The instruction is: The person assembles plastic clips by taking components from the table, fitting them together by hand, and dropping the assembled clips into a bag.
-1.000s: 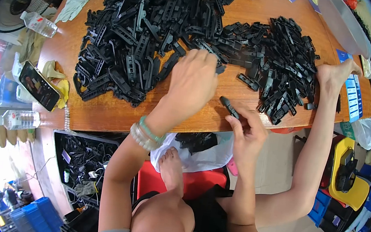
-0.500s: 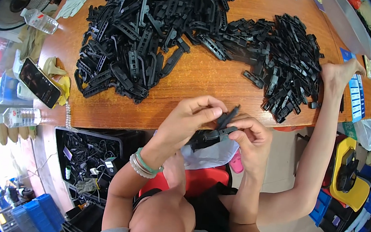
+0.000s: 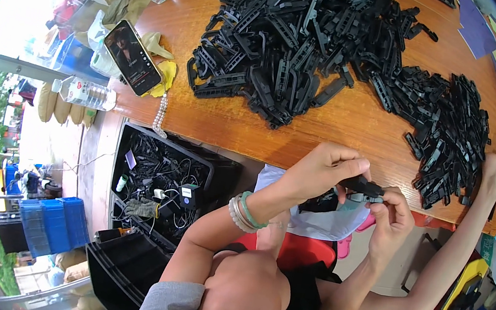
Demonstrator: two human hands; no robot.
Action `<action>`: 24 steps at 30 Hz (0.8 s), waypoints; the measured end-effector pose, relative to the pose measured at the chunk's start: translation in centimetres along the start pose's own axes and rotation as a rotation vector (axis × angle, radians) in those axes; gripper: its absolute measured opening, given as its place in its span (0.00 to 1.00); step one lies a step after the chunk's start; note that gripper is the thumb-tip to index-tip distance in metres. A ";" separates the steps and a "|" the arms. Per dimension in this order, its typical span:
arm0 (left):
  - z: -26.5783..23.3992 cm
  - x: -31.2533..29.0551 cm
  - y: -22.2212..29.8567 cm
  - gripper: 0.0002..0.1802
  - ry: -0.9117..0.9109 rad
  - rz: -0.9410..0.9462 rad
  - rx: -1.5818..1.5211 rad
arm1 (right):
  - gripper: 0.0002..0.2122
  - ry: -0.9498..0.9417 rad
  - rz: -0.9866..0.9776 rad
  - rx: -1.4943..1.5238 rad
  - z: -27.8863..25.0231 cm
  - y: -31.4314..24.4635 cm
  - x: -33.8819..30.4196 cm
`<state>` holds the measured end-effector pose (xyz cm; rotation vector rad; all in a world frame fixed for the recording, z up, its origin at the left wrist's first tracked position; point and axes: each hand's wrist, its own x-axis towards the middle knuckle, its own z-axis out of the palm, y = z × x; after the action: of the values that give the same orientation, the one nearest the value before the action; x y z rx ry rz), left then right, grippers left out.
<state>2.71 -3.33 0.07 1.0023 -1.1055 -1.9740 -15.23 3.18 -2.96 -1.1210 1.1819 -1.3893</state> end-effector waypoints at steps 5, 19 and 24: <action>0.0 -0.3 -0.2 0.13 0.016 -0.019 -0.013 | 0.07 0.050 0.038 -0.053 0.3 -0.6 -0.2; 0.7 -0.2 -1.2 0.08 0.004 0.040 0.161 | 0.06 0.008 0.033 -0.171 0.8 -0.7 -0.3; 0.7 -0.2 -1.7 0.12 0.043 0.101 0.178 | 0.05 0.087 0.012 -0.124 1.2 -0.3 -0.3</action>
<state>1.87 -2.17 -1.13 1.0542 -1.2991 -1.7907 -14.08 3.34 -2.54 -1.1464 1.3511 -1.3828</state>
